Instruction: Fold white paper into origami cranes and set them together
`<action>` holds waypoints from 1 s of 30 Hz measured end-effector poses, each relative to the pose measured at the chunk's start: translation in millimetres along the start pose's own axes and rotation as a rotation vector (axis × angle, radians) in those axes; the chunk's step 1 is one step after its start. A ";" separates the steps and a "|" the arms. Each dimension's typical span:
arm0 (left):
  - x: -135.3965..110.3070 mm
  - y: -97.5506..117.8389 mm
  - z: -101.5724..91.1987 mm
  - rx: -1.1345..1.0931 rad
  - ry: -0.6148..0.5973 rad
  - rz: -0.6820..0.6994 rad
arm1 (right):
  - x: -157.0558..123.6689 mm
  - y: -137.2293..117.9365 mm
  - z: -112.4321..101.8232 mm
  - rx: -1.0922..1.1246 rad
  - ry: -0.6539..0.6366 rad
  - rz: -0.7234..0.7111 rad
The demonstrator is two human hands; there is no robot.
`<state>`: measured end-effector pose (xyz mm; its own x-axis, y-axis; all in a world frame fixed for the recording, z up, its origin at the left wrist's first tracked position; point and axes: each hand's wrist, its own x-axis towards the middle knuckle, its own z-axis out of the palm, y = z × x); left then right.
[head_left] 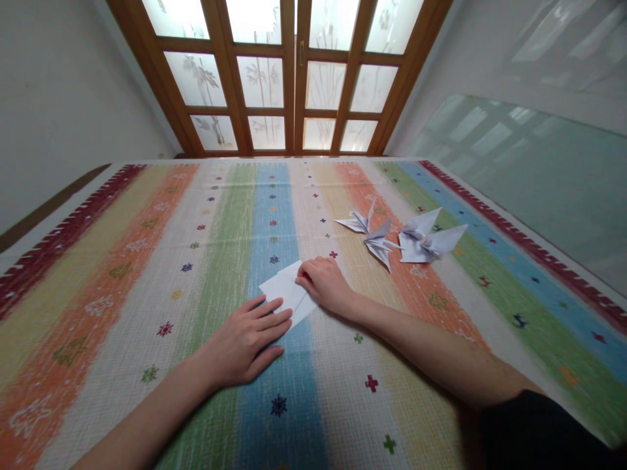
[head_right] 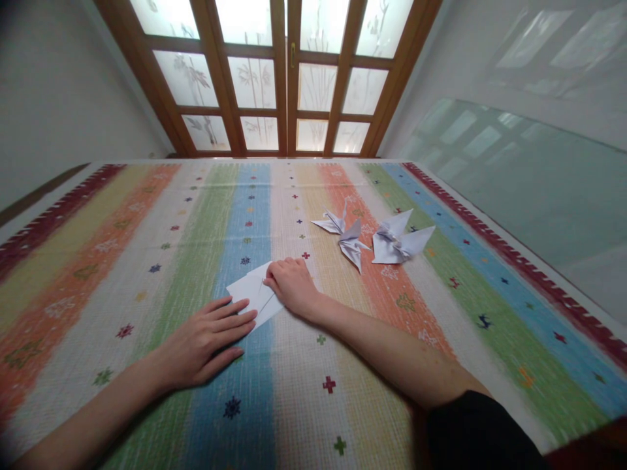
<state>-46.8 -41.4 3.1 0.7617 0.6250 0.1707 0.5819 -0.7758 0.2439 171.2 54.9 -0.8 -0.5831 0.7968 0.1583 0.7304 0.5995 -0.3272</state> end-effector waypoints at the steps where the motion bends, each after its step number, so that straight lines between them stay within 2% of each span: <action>1: -0.8 1.1 -1.3 -0.008 0.000 0.010 | 0.2 0.1 0.0 0.006 -0.001 0.002; 6: 6.8 0.6 -1.5 -0.088 0.079 0.029 | 0.2 -2.1 0.3 0.007 -0.004 0.034; 9: 22.8 -4.6 4.0 -0.189 0.198 -0.088 | -1.2 -5.0 1.6 -0.059 0.025 0.041; 10: 28.7 -6.3 5.9 -0.195 0.202 -0.138 | -1.8 -5.9 2.0 -0.097 0.041 0.047; 11: 34.3 -7.6 7.6 -0.181 0.191 -0.186 | -2.4 -6.7 2.2 -0.138 0.055 0.055; 16: 47.6 -6.7 11.8 -0.049 0.108 -0.241 | -3.0 -5.0 0.6 -0.274 0.075 0.115; 23: 43.1 -4.3 17.8 0.080 0.040 -0.261 | -6.6 16.7 -9.4 -0.193 0.114 0.173; 25: 42.5 -4.3 18.7 0.103 0.004 -0.261 | -15.6 20.2 -12.4 -0.124 0.143 0.110; 29: 40.2 -4.6 18.4 0.132 -0.016 -0.244 | -40.6 16.4 -11.5 -0.107 0.150 -0.279; 30: 39.3 -4.7 18.2 0.136 -0.017 -0.236 | -45.7 14.1 -10.0 -0.112 0.144 -0.338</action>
<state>-14.4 -14.7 -8.7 0.6047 0.7891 0.1080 0.7757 -0.6143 0.1447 211.8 27.6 -3.4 -0.7475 0.5503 0.3720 0.5444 0.8284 -0.1315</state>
